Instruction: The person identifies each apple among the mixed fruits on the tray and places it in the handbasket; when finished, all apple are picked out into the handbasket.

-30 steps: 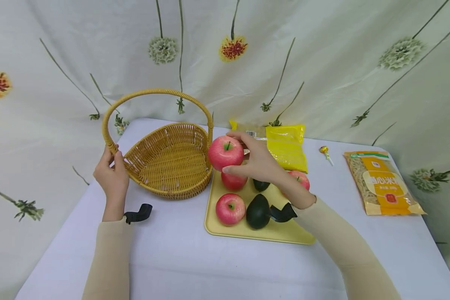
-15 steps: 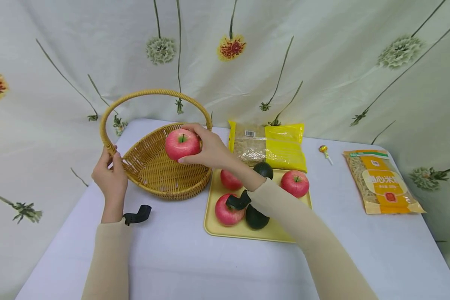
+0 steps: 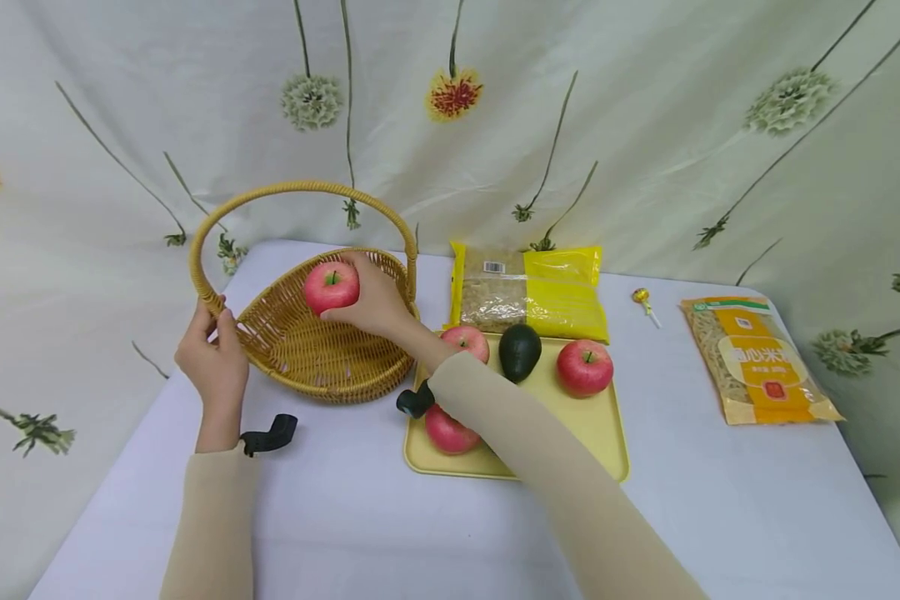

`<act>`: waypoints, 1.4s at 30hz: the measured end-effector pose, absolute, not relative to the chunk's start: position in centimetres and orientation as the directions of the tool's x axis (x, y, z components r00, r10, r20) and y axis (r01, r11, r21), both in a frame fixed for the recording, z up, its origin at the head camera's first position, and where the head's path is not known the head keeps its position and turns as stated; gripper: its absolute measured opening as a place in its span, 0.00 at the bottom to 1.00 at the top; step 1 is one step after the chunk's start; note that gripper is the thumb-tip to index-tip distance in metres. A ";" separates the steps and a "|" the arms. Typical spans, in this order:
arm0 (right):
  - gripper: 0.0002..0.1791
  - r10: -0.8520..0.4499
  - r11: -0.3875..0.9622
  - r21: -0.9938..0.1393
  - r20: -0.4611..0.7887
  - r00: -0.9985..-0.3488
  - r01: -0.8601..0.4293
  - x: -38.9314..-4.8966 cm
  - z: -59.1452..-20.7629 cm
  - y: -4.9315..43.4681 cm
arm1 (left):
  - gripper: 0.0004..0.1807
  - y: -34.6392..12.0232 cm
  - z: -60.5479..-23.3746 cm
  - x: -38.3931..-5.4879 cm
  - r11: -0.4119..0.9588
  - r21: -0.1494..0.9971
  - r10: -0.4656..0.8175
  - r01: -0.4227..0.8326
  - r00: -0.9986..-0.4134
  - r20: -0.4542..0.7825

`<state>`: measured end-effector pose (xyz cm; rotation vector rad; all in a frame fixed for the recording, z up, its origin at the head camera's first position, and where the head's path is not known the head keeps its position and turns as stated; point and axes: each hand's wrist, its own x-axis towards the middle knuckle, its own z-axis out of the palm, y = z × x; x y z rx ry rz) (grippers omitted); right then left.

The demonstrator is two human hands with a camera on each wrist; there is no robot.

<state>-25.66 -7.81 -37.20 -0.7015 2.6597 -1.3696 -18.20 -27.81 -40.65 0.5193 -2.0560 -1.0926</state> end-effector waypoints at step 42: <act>0.41 -0.375 0.680 -0.699 -0.071 -0.924 -0.222 -26.0 -41.3 -10.9 | 0.18 -28.0 -41.2 -18.3 0.586 0.810 -0.622 0.028 -0.625 0.472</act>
